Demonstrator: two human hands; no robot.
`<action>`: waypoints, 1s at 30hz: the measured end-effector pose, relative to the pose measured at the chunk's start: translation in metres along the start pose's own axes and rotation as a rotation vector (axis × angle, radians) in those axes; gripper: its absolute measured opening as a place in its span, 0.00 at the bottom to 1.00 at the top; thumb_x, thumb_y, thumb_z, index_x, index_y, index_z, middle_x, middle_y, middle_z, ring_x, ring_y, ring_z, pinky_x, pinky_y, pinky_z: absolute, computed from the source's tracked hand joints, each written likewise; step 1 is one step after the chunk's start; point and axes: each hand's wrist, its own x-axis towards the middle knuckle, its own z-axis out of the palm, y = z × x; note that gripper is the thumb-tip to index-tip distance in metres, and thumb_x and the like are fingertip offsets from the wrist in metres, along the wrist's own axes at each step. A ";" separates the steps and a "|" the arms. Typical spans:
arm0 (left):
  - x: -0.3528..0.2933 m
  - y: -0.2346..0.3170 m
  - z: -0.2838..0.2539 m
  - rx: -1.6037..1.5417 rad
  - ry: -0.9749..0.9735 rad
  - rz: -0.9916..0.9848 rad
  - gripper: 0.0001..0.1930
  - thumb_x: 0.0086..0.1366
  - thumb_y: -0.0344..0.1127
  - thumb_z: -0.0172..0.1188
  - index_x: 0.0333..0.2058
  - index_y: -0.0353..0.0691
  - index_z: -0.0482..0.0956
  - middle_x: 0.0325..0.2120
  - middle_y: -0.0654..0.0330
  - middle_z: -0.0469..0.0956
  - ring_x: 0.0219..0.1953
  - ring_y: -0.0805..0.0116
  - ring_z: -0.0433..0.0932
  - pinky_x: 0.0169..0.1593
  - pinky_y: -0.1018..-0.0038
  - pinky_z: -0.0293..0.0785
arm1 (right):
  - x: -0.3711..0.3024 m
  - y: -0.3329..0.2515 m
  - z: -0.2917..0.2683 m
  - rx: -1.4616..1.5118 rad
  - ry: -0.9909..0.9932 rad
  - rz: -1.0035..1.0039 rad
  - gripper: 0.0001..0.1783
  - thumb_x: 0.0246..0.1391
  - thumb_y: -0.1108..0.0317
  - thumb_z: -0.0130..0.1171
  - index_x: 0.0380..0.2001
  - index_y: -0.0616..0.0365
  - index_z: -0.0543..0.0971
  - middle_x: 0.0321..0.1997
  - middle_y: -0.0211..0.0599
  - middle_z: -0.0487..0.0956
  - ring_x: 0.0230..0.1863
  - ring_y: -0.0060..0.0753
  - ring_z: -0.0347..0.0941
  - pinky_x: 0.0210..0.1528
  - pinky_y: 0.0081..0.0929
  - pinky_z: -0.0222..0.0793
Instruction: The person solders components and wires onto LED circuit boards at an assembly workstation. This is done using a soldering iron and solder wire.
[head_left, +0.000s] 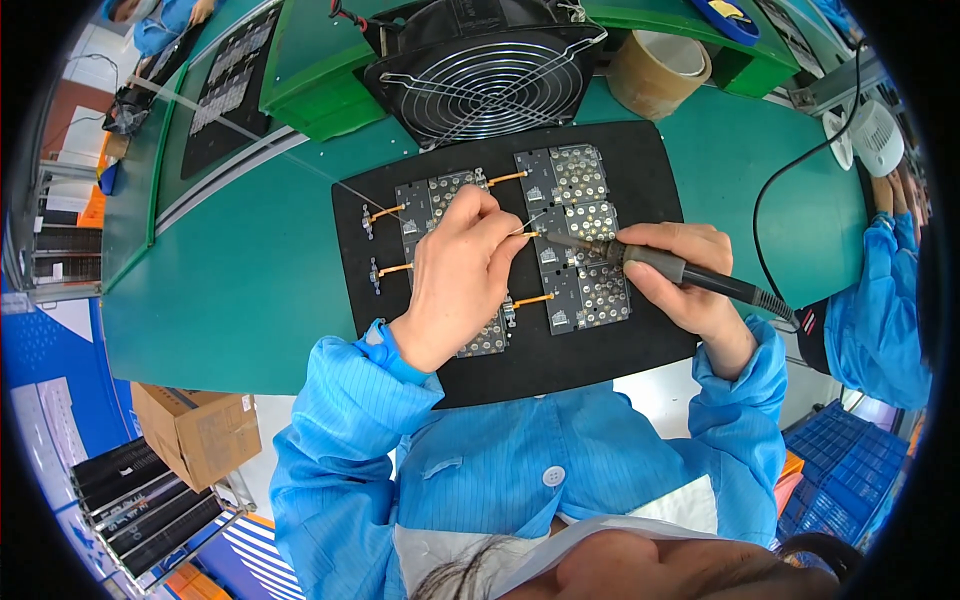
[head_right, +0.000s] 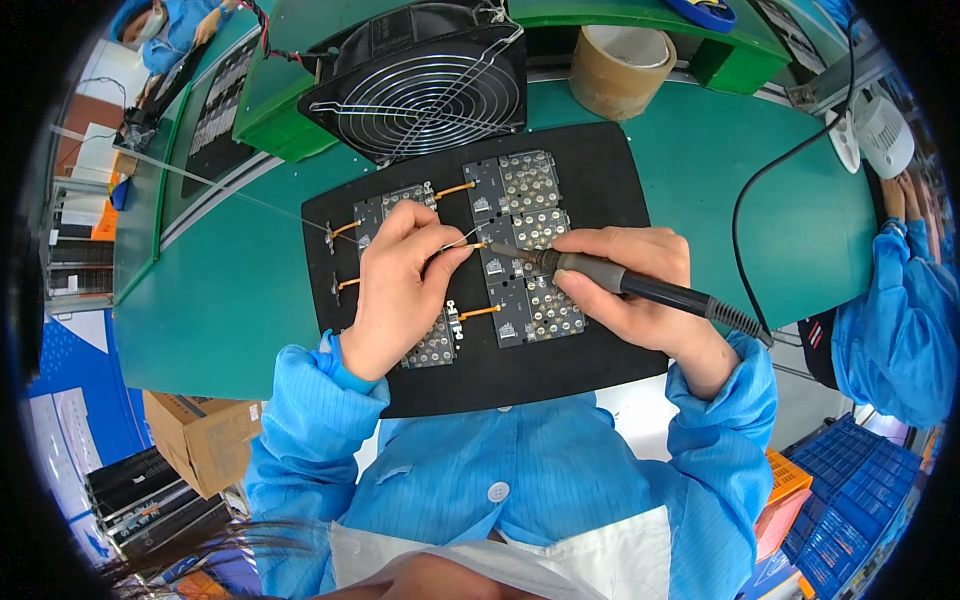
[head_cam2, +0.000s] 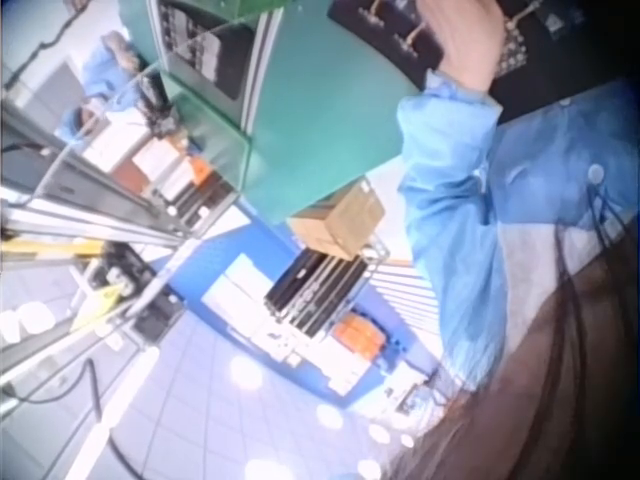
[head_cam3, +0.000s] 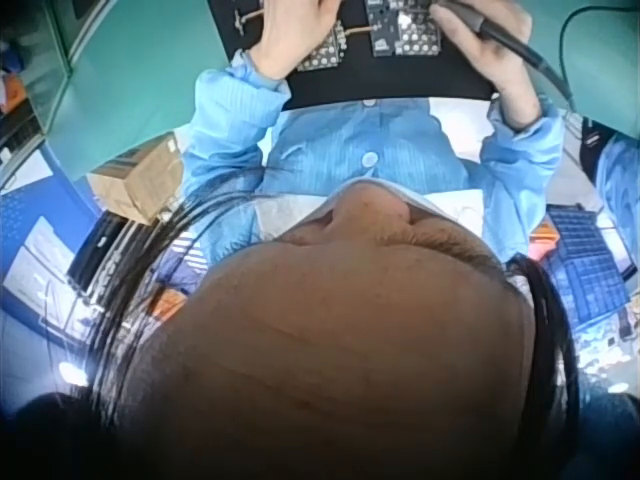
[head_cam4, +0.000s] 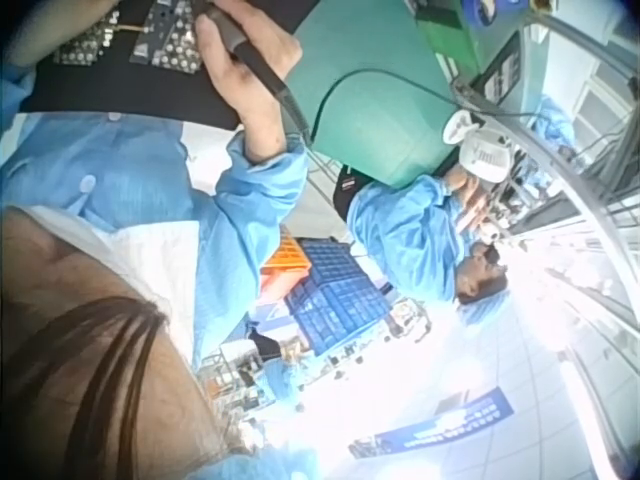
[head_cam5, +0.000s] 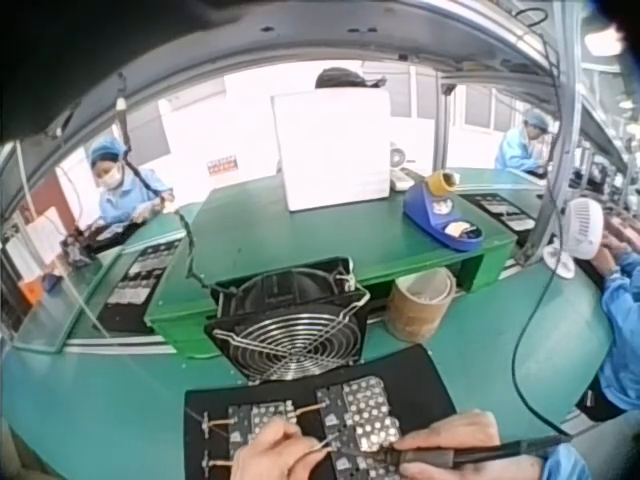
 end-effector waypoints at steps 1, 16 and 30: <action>0.000 0.000 0.000 -0.002 -0.001 -0.007 0.04 0.56 0.25 0.63 0.31 0.36 0.78 0.32 0.57 0.71 0.27 0.54 0.76 0.30 0.63 0.72 | 0.000 0.000 0.000 0.001 -0.001 0.000 0.15 0.44 0.70 0.65 0.35 0.69 0.80 0.21 0.41 0.78 0.20 0.31 0.76 0.23 0.21 0.67; 0.000 0.001 -0.001 -0.022 0.003 -0.017 0.05 0.56 0.24 0.63 0.31 0.35 0.79 0.31 0.56 0.71 0.27 0.55 0.76 0.30 0.65 0.72 | -0.001 0.001 0.000 0.017 -0.007 0.049 0.15 0.45 0.69 0.65 0.36 0.68 0.81 0.21 0.41 0.79 0.20 0.31 0.76 0.23 0.21 0.67; 0.000 0.001 0.000 -0.053 0.037 0.000 0.06 0.53 0.21 0.65 0.31 0.33 0.80 0.28 0.58 0.70 0.26 0.66 0.71 0.27 0.74 0.67 | 0.000 -0.004 -0.002 0.028 -0.020 0.115 0.15 0.44 0.69 0.66 0.35 0.68 0.81 0.23 0.40 0.80 0.21 0.29 0.77 0.25 0.20 0.69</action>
